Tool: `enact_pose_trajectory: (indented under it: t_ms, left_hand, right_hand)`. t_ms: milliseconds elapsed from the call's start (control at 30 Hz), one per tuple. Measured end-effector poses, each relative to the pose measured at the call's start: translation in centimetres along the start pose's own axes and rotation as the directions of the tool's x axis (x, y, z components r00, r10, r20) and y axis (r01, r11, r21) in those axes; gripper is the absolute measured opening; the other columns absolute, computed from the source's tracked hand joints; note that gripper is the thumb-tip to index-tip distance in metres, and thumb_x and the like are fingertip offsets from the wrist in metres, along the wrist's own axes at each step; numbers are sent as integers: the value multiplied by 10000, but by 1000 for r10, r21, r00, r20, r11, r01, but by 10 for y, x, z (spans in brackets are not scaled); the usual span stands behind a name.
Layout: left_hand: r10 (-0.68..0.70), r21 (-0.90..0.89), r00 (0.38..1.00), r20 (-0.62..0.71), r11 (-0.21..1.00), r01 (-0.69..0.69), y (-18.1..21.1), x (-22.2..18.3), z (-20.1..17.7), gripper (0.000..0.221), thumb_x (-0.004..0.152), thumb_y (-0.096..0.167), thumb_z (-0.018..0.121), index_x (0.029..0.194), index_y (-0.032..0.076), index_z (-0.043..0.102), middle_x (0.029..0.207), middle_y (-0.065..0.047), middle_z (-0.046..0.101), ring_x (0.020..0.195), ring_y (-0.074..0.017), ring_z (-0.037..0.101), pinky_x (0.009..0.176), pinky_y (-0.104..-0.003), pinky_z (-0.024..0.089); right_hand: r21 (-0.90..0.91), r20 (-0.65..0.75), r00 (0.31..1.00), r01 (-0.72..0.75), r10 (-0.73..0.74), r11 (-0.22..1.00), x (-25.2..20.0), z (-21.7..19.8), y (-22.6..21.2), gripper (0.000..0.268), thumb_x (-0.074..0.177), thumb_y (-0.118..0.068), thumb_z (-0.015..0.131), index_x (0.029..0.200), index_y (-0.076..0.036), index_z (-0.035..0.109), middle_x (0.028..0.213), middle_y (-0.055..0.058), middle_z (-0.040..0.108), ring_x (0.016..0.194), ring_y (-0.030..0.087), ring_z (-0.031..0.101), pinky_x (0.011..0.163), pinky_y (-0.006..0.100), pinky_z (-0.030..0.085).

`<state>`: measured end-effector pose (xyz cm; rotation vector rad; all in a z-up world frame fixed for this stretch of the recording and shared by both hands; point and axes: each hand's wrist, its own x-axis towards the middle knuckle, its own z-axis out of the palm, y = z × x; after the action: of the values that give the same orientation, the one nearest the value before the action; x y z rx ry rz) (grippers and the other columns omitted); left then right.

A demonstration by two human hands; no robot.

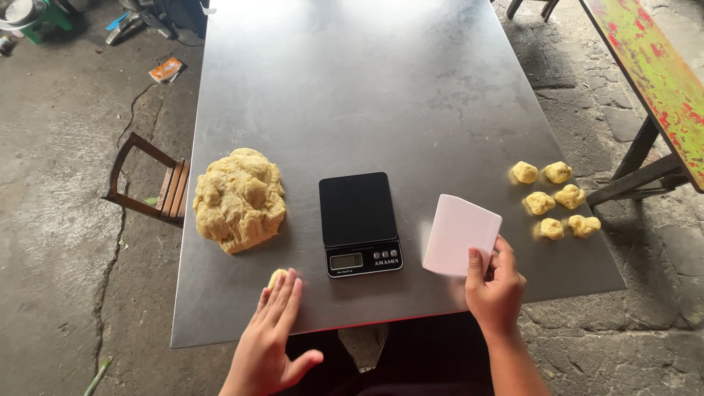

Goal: Dividing a large mass of dough into smaller portions and weighing each portion on a digital scale using a plastic scraper.

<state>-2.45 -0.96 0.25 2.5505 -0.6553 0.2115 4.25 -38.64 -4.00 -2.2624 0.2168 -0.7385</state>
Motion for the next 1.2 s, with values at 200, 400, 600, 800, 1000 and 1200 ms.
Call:
enact_pose_trajectory:
  t_ms: [200,400,600,800,1000,1200]
  left_hand:
    - [-378,159,921,-91,908,388,-32,20,-5,1039,890,721,491,1585,-28,303,1601,-233,398,1498,-419,340,1226,-567,192]
    - [-281,106,952,-125,950,294,8,1,21,1141,823,704,610,1607,-23,211,1693,-289,164,1558,-466,190,1211,-587,197]
    - [-203,220,978,-45,953,208,7,23,27,1123,868,739,592,1617,-3,206,1709,-205,177,1580,-377,163,1228,-549,167]
    - [-375,315,915,-150,859,404,-5,13,8,1041,879,758,510,1544,-34,386,1583,-192,449,1488,-384,387,1226,-549,235]
    - [-207,293,870,-448,885,362,25,-6,26,741,767,500,800,1349,62,665,1371,-113,686,1261,-245,668,1174,-495,439]
    - [-270,180,857,-438,908,378,17,34,-13,599,814,369,817,1361,171,673,1362,-130,667,1184,-279,678,955,-434,543]
  right_hand:
    - [-12,-18,999,32,-32,999,2,0,-3,412,1017,-270,659,1298,27,610,803,67,736,639,206,675,624,351,527]
    - [-36,-5,999,35,-36,999,-1,-1,0,435,1000,-274,662,1306,30,606,805,65,739,670,219,703,623,363,542]
    - [-37,-14,1000,21,-22,999,-2,3,4,422,993,-275,676,1296,12,618,816,62,746,637,207,680,613,360,532]
    - [-20,-13,1000,28,-28,999,-3,2,4,430,1006,-279,670,1299,30,611,787,49,722,632,195,663,613,352,526]
    - [-34,-18,999,50,-51,998,-2,0,0,409,998,-257,671,1296,17,612,755,48,698,606,207,653,609,366,516]
    - [-19,-5,999,48,-48,999,1,1,0,420,1006,-278,660,1291,27,608,699,12,660,569,166,599,579,345,502]
